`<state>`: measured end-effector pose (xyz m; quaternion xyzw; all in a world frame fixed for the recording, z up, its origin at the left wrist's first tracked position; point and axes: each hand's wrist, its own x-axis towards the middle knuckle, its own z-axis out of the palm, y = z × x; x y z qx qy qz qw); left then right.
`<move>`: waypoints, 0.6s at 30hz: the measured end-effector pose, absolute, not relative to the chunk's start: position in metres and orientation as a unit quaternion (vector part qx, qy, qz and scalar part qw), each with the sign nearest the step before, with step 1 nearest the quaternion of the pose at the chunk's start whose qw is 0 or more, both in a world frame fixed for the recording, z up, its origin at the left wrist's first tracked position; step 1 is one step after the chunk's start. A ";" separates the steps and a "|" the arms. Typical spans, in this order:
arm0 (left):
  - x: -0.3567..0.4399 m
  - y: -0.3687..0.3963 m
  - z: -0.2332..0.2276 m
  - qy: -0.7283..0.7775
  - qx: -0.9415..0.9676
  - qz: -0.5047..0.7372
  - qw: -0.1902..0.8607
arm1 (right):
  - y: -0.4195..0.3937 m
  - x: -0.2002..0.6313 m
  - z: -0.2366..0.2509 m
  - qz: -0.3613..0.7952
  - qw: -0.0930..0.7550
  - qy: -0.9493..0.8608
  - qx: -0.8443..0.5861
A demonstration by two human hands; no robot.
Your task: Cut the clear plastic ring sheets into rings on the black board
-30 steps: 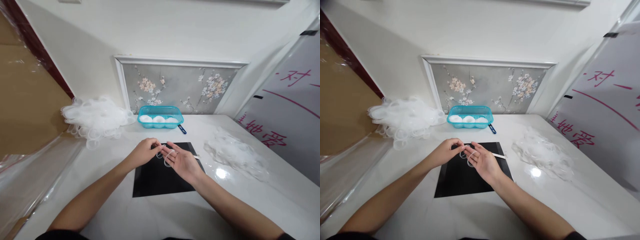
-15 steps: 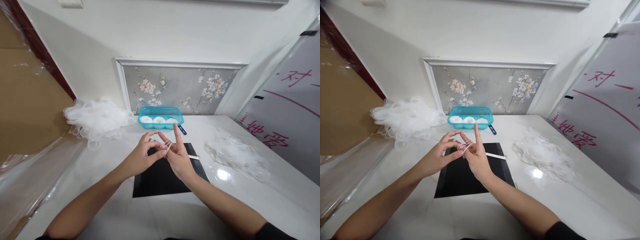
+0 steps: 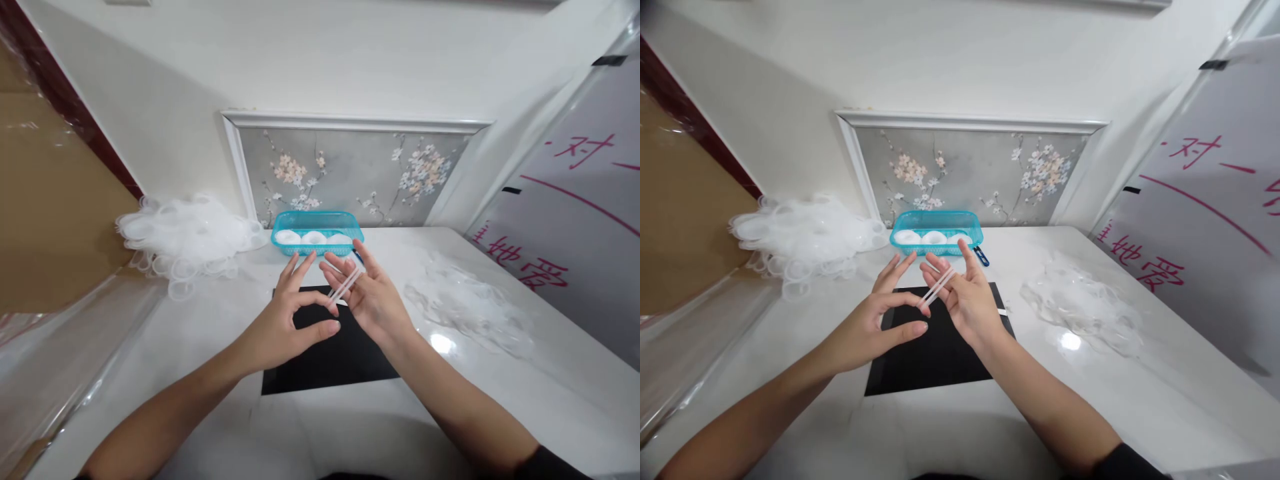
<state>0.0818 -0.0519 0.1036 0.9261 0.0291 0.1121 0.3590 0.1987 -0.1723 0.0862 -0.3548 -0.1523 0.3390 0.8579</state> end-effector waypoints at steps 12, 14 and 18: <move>0.065 -0.067 0.112 -0.032 0.947 0.237 0.213 | -0.177 0.187 0.082 0.328 0.867 -0.219 -0.304; 0.064 -0.069 0.112 -0.033 0.947 0.279 0.158 | -0.179 0.185 0.082 0.323 0.857 -0.276 -0.293; 0.067 -0.061 0.114 -0.012 0.940 0.335 0.066 | -0.193 0.191 0.089 0.291 0.794 -0.435 -0.310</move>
